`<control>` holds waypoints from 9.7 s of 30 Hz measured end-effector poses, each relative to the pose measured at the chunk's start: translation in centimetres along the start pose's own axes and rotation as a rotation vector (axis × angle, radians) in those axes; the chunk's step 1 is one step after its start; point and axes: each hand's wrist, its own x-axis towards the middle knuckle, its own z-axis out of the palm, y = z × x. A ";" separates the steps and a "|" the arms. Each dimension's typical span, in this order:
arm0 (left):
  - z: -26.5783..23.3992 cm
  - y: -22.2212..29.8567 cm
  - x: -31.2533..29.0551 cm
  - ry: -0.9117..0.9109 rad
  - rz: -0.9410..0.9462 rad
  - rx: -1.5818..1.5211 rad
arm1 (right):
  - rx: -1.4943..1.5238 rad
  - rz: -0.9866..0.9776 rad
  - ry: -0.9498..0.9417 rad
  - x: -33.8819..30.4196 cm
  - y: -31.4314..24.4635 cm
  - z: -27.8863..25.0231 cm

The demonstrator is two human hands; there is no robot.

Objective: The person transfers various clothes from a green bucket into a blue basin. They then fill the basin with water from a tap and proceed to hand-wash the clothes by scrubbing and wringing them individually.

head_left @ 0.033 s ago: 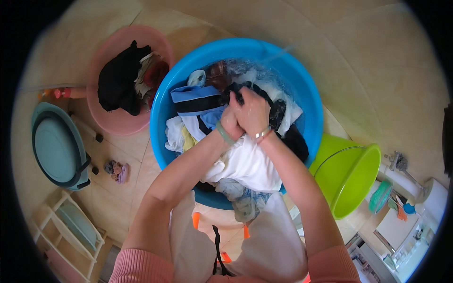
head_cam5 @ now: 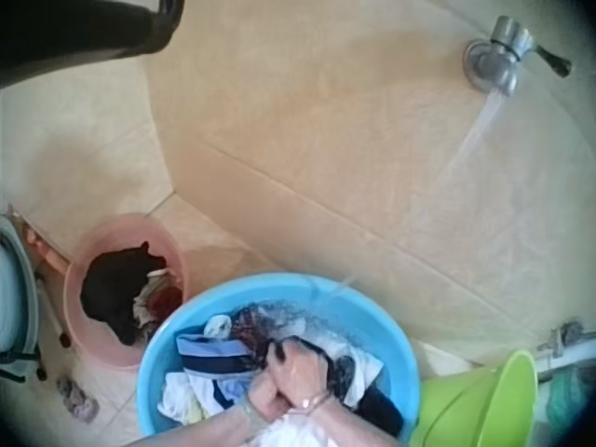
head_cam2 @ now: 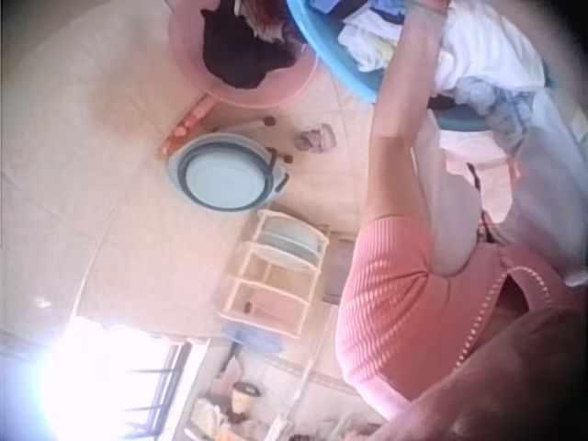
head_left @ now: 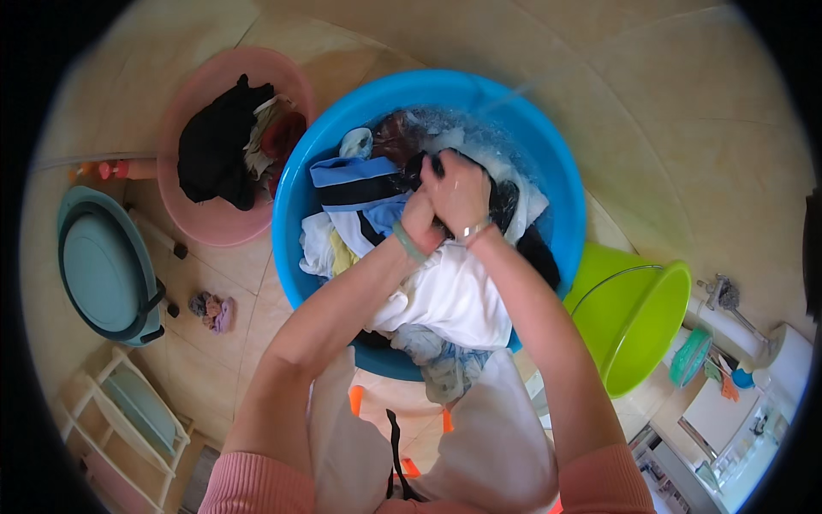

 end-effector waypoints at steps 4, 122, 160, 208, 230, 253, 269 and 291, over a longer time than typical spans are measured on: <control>2.4 -1.4 0.9 0.176 0.079 0.011 | -0.201 0.154 -0.049 5.6 5.9 1.8; 11.6 0.7 -7.3 0.041 -0.197 -0.122 | 1.924 0.243 -0.112 -5.8 4.0 -8.5; 13.3 0.4 -8.5 -0.333 1.484 1.581 | 2.103 0.485 -0.086 -5.9 0.6 -7.6; 10.5 -0.2 -11.2 -0.534 0.381 2.228 | 0.510 0.477 0.651 -25.6 9.4 -24.5; 6.2 8.4 -5.7 0.043 0.625 1.782 | 0.258 -0.151 -0.020 -3.3 10.7 -12.2; 0.6 7.3 9.7 0.037 0.315 2.111 | -0.093 0.139 0.036 3.8 13.2 6.4; 8.2 6.0 -1.6 -0.271 0.013 0.093 | 0.091 -0.528 0.340 -5.6 -8.2 -6.1; 3.8 6.2 0.7 0.325 0.763 1.319 | -0.197 -0.313 0.132 1.0 6.9 -3.6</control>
